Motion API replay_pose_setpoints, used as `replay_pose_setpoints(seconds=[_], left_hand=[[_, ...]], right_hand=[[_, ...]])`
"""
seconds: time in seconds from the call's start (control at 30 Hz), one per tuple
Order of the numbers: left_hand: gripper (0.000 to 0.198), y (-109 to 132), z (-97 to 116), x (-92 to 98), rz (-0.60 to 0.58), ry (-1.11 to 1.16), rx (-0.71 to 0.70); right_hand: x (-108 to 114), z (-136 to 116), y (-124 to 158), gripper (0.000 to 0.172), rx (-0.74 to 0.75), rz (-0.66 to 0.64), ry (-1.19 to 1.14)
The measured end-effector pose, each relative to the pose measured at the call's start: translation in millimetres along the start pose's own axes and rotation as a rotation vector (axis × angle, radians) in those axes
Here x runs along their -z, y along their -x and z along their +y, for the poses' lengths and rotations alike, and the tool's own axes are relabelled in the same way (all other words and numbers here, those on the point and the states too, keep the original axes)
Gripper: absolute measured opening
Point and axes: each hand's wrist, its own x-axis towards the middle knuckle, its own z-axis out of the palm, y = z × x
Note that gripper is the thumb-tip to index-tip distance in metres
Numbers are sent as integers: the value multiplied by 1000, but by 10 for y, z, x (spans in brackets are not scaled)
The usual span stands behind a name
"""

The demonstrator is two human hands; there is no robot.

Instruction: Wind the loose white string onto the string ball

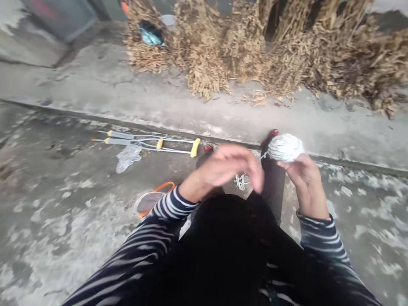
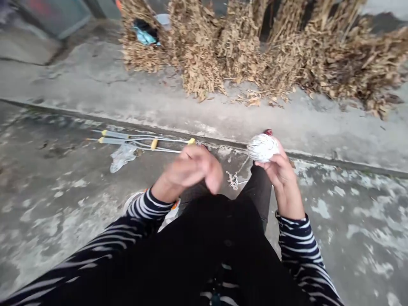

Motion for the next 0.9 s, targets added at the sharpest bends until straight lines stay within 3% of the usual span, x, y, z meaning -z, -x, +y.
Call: replay_pose_setpoints(seconds=[0.07, 0.13, 0.27, 0.4, 0.5, 0.6, 0.9], left_hand=[[33, -75, -139, 303, 341, -30, -87], [28, -205, -370, 525, 439, -139, -90], [42, -557, -880, 623, 339, -323, -12], [52, -798, -1140, 540, 260, -352, 38], [44, -823, -1166, 512, 268, -387, 80], [16, -781, -1133, 520, 286, -458, 127], [23, -627, -1070, 589, 188, -204, 192]], right_hand=[[-38, -30, -26, 65, -35, -41, 0], [-100, -15, -51, 66, -57, -87, 15], [-223, 42, -74, 69, -87, -140, 8], [-217, -35, -51, 69, -104, -159, 53], [-163, -134, -27, 67, -117, -192, 125], [-128, -199, -30, 67, -93, -190, 232], [-80, -220, -254, 67, 102, -89, 312]])
